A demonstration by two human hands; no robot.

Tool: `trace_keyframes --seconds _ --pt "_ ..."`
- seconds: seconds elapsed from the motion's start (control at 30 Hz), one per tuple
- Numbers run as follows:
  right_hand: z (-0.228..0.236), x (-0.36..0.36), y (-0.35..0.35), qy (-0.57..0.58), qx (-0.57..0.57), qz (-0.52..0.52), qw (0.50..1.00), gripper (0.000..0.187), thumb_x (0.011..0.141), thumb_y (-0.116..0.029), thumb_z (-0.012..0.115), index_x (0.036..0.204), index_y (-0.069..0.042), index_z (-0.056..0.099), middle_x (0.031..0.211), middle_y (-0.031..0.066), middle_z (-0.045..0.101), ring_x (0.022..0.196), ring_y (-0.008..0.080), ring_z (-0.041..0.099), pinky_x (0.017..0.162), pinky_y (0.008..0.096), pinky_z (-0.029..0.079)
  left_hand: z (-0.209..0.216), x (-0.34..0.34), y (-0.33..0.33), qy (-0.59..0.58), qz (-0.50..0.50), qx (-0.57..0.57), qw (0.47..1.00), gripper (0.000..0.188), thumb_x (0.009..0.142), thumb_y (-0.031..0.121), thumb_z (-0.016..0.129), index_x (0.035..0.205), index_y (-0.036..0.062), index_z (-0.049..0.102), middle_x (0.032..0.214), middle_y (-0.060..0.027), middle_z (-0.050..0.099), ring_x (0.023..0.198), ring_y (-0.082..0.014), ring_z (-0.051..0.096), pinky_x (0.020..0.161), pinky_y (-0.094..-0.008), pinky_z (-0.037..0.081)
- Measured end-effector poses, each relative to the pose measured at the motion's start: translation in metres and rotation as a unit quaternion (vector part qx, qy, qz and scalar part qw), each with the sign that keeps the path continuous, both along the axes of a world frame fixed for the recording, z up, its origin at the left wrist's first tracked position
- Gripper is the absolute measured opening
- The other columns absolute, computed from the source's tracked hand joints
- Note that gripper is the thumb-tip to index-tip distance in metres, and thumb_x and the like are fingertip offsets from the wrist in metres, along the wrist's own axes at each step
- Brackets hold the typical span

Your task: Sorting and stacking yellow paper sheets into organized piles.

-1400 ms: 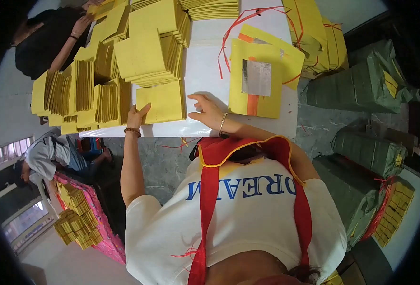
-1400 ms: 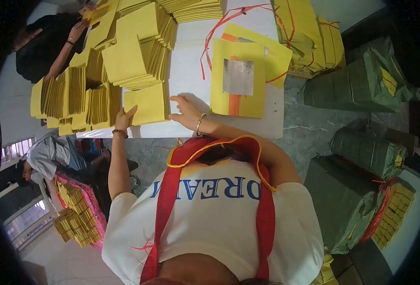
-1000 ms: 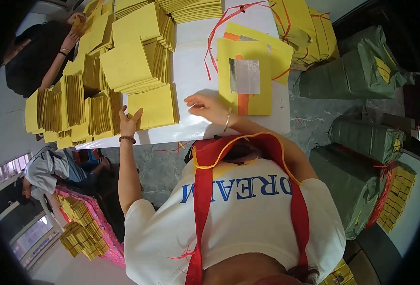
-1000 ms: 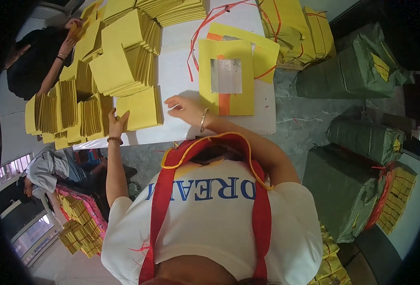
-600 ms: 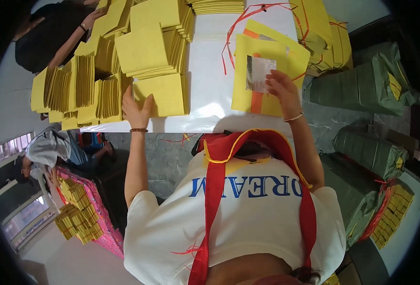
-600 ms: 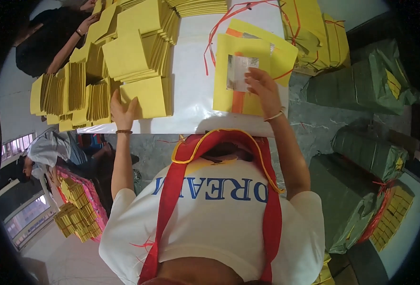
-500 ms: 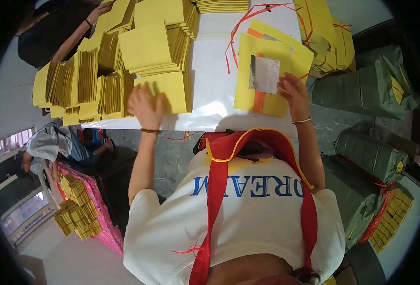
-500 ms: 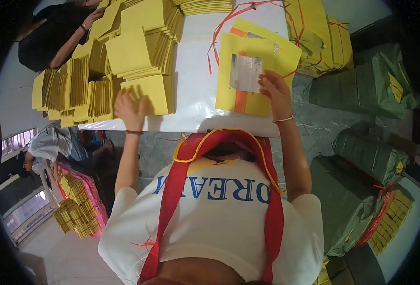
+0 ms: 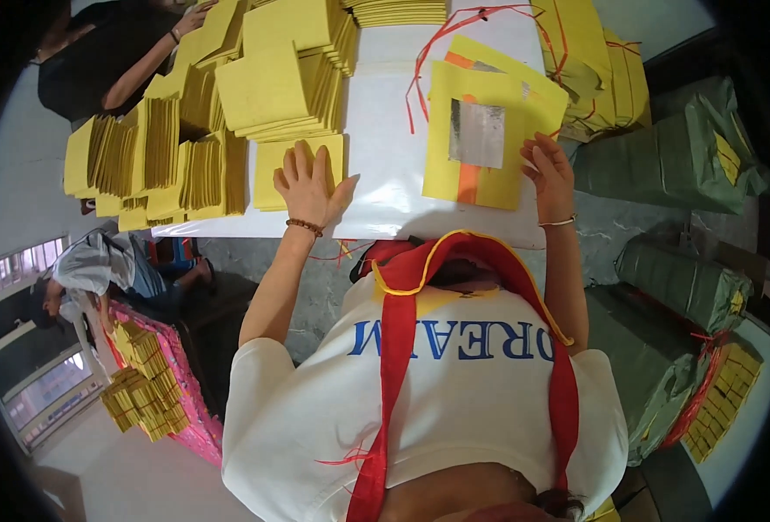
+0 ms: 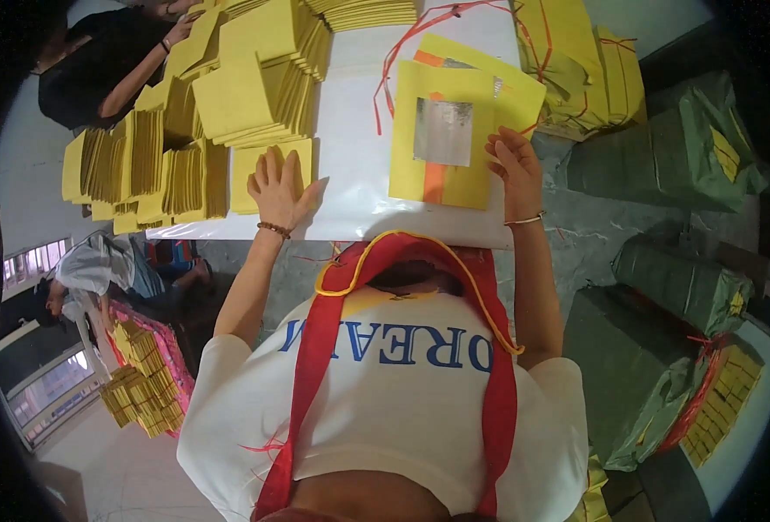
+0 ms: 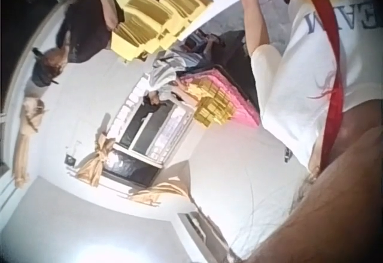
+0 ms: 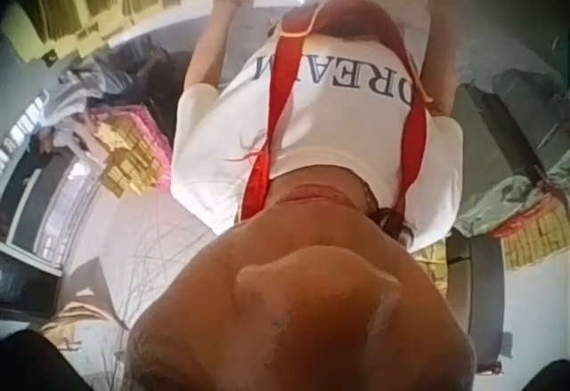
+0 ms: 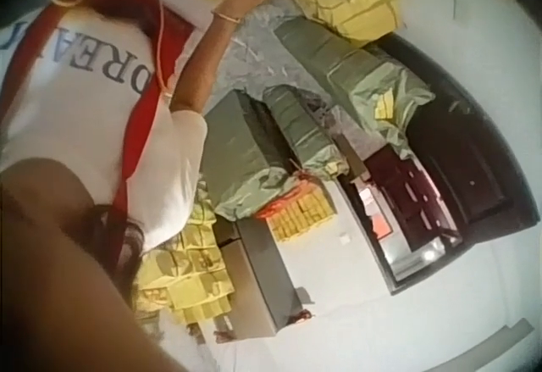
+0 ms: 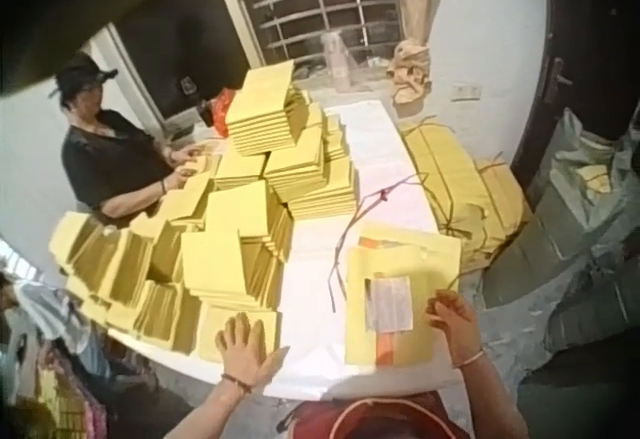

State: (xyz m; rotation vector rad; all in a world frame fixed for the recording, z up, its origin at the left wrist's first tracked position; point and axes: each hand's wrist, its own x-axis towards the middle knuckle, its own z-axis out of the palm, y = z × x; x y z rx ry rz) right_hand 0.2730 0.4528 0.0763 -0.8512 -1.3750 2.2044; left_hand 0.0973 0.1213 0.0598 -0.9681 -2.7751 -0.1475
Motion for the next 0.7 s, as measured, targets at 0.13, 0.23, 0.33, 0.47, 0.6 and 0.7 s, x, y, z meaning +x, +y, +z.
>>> trace_keyframes --seconds 0.13,0.23,0.33,0.47,0.6,0.7 --pt "-0.010 0.005 0.011 -0.026 0.007 -0.032 0.999 0.029 0.087 -0.015 0.058 0.115 -0.009 0.054 0.105 0.0028 0.059 0.095 0.0125 0.057 0.076 0.0256 0.044 -0.004 -0.004 0.005 -0.017 -0.016 0.045 0.999 0.059 0.079 0.042 0.055 0.131 0.0184 0.042 0.139 -0.0183 0.028 0.124 -0.0408 0.026 0.094 -0.0607 0.019" --pt "-0.022 0.008 0.019 -0.063 0.054 -0.067 0.994 0.028 0.088 -0.013 0.057 0.115 -0.008 0.054 0.105 0.0028 0.059 0.095 0.0128 0.057 0.076 0.0254 0.045 -0.015 -0.005 -0.003 -0.029 -0.004 0.020 0.999 0.057 0.078 0.038 0.054 0.132 0.0221 0.042 0.140 -0.0179 0.028 0.124 -0.0411 0.025 0.094 -0.0610 0.018" --pt "-0.050 0.013 0.024 -0.087 0.114 -0.087 0.986 0.027 0.087 -0.011 0.057 0.113 -0.005 0.055 0.102 0.0024 0.060 0.092 0.0103 0.056 0.076 0.0235 0.044 -0.019 -0.006 -0.005 -0.002 -0.001 -0.027 1.000 0.056 0.078 0.037 0.053 0.131 0.0228 0.042 0.140 -0.0180 0.029 0.125 -0.0414 0.025 0.095 -0.0614 0.018" --pt "-0.061 0.014 0.023 -0.052 0.154 -0.056 0.985 0.026 0.086 -0.009 0.057 0.112 -0.002 0.056 0.098 0.0032 0.059 0.087 0.0090 0.053 0.078 0.0219 0.042 -0.009 -0.008 -0.003 -0.025 -0.004 -0.039 0.999 0.052 0.082 0.041 0.052 0.130 0.0218 0.044 0.139 -0.0180 0.030 0.125 -0.0413 0.026 0.095 -0.0608 0.017" --pt "-0.065 0.012 0.026 -0.053 0.144 -0.058 0.986 0.025 0.086 -0.008 0.057 0.111 -0.002 0.056 0.098 0.0032 0.059 0.088 0.0100 0.053 0.079 0.0221 0.042 0.004 -0.014 -0.003 -0.057 -0.025 0.017 0.998 0.046 0.086 0.044 0.049 0.124 0.0187 0.049 0.137 -0.0165 0.034 0.126 -0.0381 0.027 0.096 -0.0599 0.017" --pt "-0.060 0.013 0.025 -0.071 0.151 -0.048 0.985 0.025 0.086 -0.008 0.057 0.111 -0.002 0.056 0.099 0.0035 0.058 0.088 0.0099 0.053 0.079 0.0221 0.042 0.018 -0.017 -0.002 -0.015 -0.018 0.037 0.999 0.037 0.086 0.037 0.051 0.115 0.0150 0.056 0.128 -0.0144 0.045 0.119 -0.0324 0.038 0.095 -0.0524 0.024"
